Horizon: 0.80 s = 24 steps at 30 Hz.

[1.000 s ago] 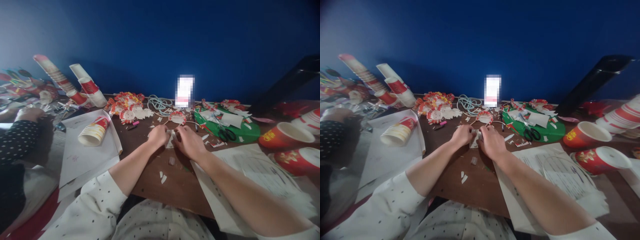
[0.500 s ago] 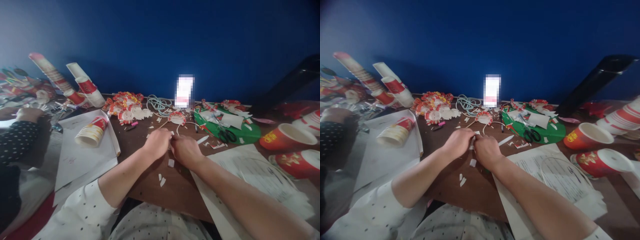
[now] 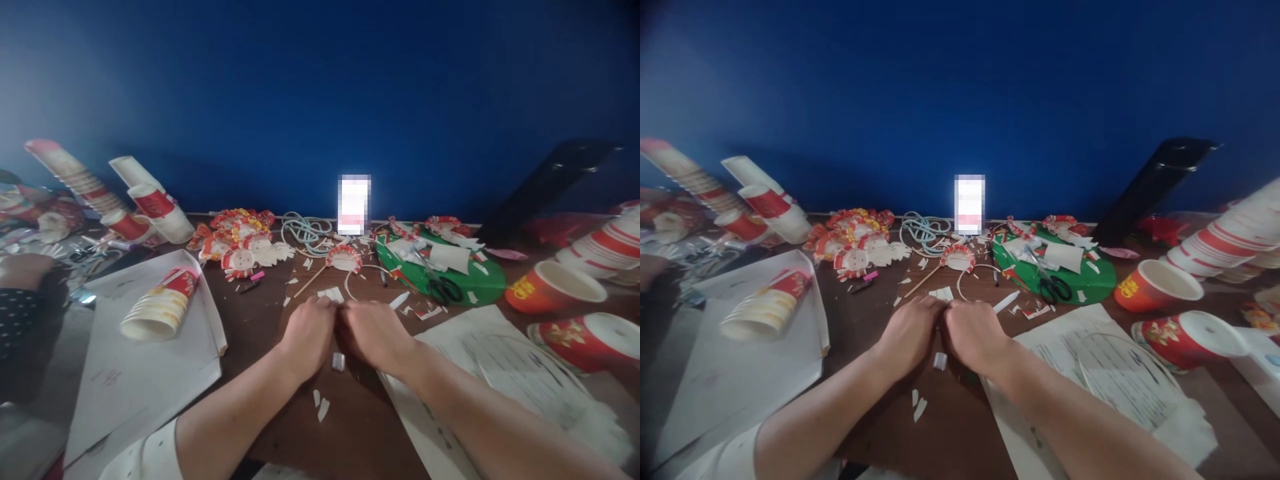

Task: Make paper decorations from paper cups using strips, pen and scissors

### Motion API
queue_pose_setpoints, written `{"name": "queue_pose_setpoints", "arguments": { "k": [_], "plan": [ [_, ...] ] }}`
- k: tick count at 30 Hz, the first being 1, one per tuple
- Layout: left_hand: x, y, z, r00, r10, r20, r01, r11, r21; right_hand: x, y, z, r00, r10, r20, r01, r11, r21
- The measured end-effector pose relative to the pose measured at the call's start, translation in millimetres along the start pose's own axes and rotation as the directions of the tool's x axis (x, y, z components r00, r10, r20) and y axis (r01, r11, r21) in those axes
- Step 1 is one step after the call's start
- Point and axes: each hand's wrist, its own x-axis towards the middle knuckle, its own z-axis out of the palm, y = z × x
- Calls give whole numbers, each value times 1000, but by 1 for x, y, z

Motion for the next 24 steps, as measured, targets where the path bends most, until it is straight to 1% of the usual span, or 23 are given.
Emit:
{"name": "queue_pose_setpoints", "arguments": {
  "k": [3, 5, 6, 8, 10, 12, 15, 19, 21, 24],
  "plan": [
    [1, 0, 1, 1000, 12, 25, -13, 999, 36, 1, 5, -4, 1000, 11, 24, -12, 999, 52],
    [2, 0, 2, 999, 19, 46, -23, 996, 92, 4, 18, -9, 999, 44, -21, -41, 992, 121],
    [3, 0, 2, 998, 18, 56, -25, 993, 118, 6, 27, -12, 993, 95, -73, -83, 985, 153],
    [4, 1, 2, 998, 20, 66, -29, 989, 147, 15, 50, -18, 950, 256, -179, -219, 955, 202],
    [5, 2, 1, 997, 27, 73, -38, 987, 154, 28, 74, -22, 901, 389, -195, -348, 913, 211],
    [5, 3, 1, 996, 41, 83, -54, 985, 165, 44, 94, -23, 855, 492, -165, -464, 868, 178],
    [4, 4, 2, 994, 61, 92, -77, 978, 192, 69, 109, -21, 841, 530, -110, -524, 848, 80],
    [3, 5, 3, 992, 93, 88, -109, 976, 188, 90, 111, -18, 816, 576, -57, -577, 817, 6],
    [2, 5, 5, 990, 109, 91, -124, 975, 186, 95, 112, -18, 810, 585, -37, -586, 811, -3],
    [2, 5, 7, 989, 123, 86, -137, 971, 195, 97, 120, -20, 796, 606, -15, -605, 796, 29]
  ]
}}
